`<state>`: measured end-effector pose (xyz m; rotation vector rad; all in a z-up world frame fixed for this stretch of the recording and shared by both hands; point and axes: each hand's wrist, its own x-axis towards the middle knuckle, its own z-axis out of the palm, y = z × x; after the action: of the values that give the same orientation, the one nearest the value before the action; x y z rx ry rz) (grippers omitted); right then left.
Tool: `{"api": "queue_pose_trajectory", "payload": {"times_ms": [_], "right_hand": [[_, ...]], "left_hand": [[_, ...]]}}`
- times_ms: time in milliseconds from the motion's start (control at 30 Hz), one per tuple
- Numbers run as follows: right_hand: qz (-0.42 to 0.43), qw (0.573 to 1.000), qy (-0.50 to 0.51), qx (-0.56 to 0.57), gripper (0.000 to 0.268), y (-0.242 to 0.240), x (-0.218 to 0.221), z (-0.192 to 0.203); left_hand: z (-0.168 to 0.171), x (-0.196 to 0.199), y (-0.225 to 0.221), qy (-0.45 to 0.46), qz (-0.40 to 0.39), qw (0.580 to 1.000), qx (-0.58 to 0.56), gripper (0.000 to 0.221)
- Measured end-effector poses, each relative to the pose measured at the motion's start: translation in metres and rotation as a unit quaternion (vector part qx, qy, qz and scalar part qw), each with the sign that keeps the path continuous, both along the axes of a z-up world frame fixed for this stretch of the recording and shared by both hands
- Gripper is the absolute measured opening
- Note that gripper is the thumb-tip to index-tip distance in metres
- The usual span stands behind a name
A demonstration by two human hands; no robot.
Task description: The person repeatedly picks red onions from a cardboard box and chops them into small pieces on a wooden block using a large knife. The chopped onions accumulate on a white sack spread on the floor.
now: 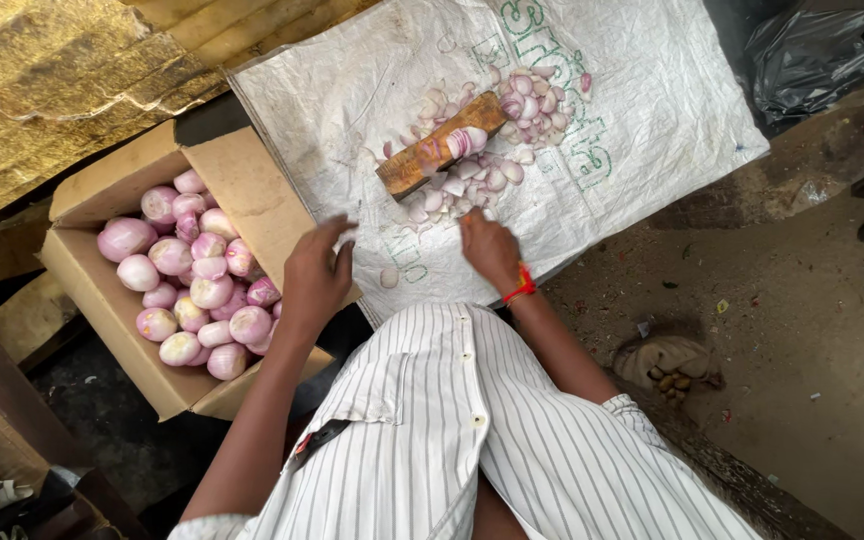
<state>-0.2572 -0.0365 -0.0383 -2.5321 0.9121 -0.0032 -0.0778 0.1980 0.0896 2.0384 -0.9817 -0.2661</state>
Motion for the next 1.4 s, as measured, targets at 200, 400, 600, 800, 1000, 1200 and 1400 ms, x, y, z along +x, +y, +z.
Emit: {"api": "queue_pose_trajectory", "payload": {"times_ms": [200, 400, 600, 800, 1000, 1200, 1400], "right_hand": [[-0.111, 0.994, 0.012, 0.010, 0.031, -0.066, -0.018, -0.012], [-0.088, 0.991, -0.083, -0.055, 0.033, -0.064, -0.026, 0.003], [0.023, 0.996, 0.043, 0.071, 0.032, 0.011, -0.003, 0.001], [-0.055, 0.996, -0.045, 0.057, 0.030, -0.015, -0.021, -0.012], [-0.149, 0.985, -0.091, 0.006, 0.034, -0.080, -0.051, -0.016], [-0.258, 0.869, -0.143, 0.398, 0.037, -0.051, -0.014, 0.008], [-0.240, 0.749, -0.138, 0.602, 0.038, -0.051, 0.065, 0.021]], "left_hand": [[0.023, -0.014, 0.049, -0.124, 0.057, 0.989, 0.059, 0.023], [0.013, -0.012, 0.080, -0.150, 0.126, 0.969, 0.149, 0.044], [-0.001, -0.018, 0.084, -0.145, 0.138, 0.961, 0.191, 0.057], [-0.001, -0.022, 0.088, -0.115, 0.119, 0.965, 0.204, 0.077], [-0.006, -0.024, 0.088, -0.152, 0.117, 0.959, 0.208, 0.072], [-0.010, -0.024, 0.086, -0.179, 0.116, 0.952, 0.220, 0.071], [-0.012, -0.025, 0.088, -0.168, 0.118, 0.953, 0.221, 0.070]]}}
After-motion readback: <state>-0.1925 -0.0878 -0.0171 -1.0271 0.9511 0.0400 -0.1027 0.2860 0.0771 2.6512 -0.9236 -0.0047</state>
